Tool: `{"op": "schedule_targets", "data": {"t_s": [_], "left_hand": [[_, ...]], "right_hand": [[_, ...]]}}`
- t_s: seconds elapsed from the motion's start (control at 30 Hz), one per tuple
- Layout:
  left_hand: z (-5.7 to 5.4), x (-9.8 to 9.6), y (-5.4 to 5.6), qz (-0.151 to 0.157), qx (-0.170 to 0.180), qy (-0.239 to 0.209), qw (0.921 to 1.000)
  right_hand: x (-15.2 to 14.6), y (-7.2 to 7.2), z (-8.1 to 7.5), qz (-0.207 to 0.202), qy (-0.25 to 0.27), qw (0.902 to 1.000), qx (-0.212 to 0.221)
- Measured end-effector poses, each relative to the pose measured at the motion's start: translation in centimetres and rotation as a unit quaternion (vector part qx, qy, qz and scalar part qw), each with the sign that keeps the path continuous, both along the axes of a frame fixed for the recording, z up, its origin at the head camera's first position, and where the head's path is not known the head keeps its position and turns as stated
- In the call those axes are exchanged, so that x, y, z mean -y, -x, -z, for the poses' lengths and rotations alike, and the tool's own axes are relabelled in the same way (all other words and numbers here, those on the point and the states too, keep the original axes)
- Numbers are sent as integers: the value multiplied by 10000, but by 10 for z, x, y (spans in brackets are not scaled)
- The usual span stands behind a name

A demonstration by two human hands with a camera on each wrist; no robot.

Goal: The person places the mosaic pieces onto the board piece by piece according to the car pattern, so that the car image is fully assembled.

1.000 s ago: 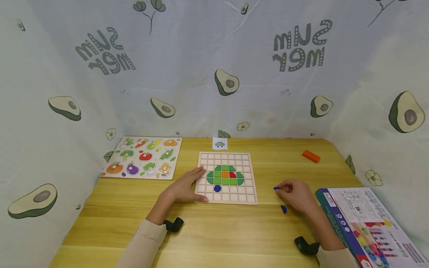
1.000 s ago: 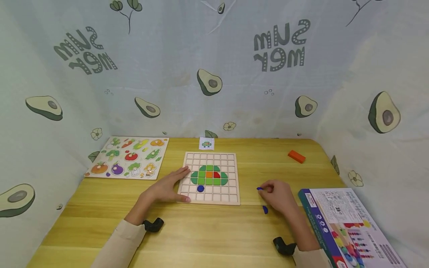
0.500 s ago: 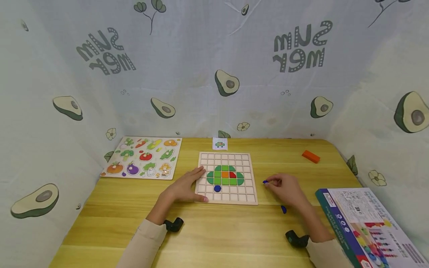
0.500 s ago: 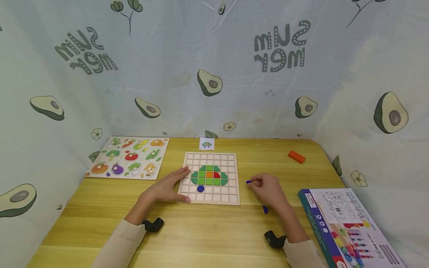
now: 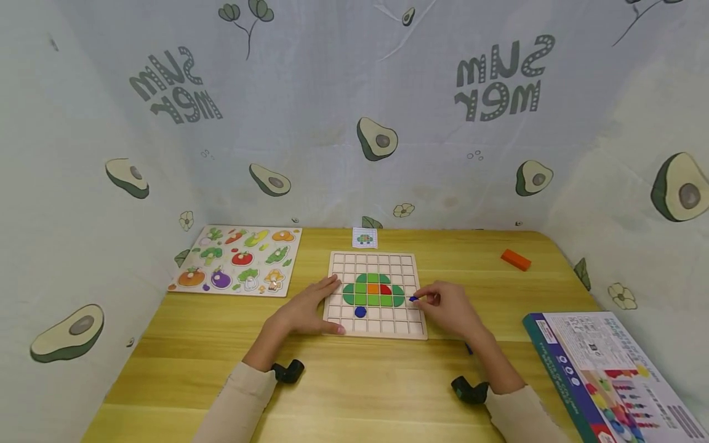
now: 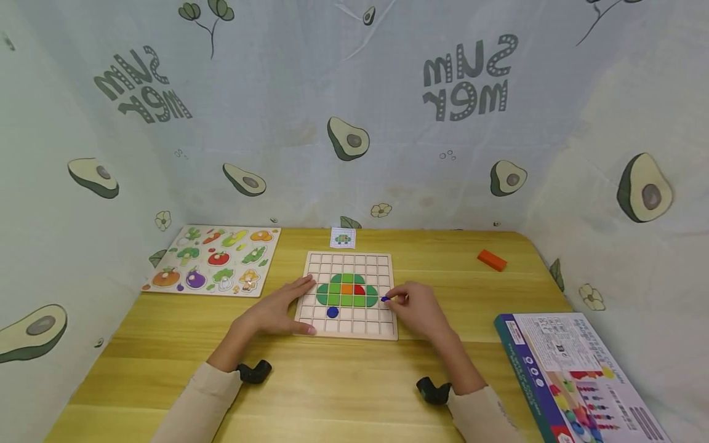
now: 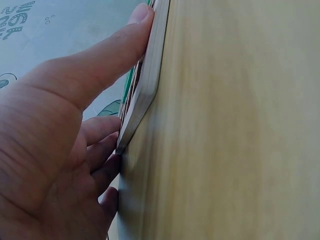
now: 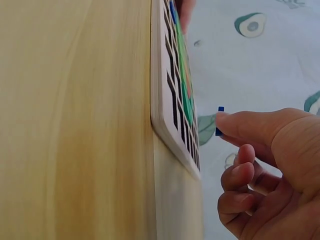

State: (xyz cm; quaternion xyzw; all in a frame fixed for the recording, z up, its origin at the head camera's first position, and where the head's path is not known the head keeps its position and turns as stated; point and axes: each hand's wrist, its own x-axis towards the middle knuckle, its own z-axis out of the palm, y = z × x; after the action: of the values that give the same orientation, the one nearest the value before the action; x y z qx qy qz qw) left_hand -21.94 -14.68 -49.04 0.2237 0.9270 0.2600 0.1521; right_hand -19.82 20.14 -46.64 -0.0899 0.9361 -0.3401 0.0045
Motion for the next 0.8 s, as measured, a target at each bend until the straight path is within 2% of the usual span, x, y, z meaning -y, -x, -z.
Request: {"op": "schedule_targets", "data": {"t_s": [0.47,0.8], "left_hand": [[-1,1,1,30,9,-43,10000],[-2,1,1,42,55,-20,10000]], "right_hand": [[33,4,4,-343,141,9986,372],[43,7,10,-634,144,9967,484]]}}
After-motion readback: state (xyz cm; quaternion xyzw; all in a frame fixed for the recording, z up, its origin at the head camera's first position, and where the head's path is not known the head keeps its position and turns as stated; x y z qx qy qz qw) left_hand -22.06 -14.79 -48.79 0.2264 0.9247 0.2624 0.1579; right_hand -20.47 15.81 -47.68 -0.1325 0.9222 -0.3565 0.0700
